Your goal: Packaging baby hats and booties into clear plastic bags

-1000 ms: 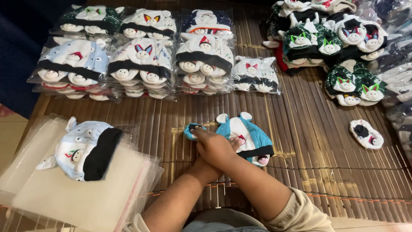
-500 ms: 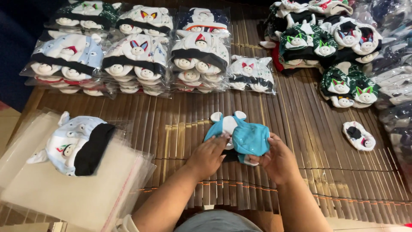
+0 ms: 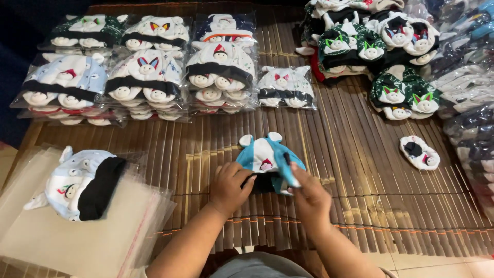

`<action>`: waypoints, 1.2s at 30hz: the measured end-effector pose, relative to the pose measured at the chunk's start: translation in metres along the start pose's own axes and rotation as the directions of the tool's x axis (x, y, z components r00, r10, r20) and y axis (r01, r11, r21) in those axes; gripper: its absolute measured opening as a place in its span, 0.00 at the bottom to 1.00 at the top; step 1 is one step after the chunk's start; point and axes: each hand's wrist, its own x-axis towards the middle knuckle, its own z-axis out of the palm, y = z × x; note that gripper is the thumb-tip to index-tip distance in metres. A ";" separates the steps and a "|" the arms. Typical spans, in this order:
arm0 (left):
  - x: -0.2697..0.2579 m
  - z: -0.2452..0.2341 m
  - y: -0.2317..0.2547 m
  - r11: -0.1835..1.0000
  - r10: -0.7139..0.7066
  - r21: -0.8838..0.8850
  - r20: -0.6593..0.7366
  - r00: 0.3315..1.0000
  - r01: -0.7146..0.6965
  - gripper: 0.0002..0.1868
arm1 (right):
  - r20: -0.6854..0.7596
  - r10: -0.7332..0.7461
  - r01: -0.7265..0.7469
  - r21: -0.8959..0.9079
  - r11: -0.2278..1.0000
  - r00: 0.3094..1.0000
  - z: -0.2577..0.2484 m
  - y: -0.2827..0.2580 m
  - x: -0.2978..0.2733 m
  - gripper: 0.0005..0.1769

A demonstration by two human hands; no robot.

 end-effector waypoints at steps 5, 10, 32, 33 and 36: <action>-0.005 0.009 -0.008 0.935 -0.325 -0.091 0.166 0.931 0.343 0.11 | 0.553 -0.491 0.738 -0.453 0.500 0.673 0.029 -0.008 -0.018 0.22; -0.003 0.012 -0.016 0.868 -0.372 -0.316 0.099 0.923 0.384 0.07 | 0.599 -0.472 0.762 -0.478 0.437 0.647 0.033 0.013 -0.017 0.22; 0.002 -0.022 0.008 0.977 0.069 0.205 -0.039 0.997 -0.059 0.17 | 0.592 -0.316 0.663 -0.575 0.479 0.742 0.046 0.013 -0.017 0.21; 0.002 -0.024 0.008 0.977 0.069 0.205 -0.040 0.997 -0.059 0.17 | 0.592 -0.316 0.663 -0.575 0.479 0.741 0.047 0.016 -0.018 0.21; 0.002 -0.026 0.009 0.973 0.065 0.223 0.002 0.998 -0.063 0.18 | 0.614 -0.284 0.667 -0.588 0.457 0.736 0.051 0.017 -0.019 0.28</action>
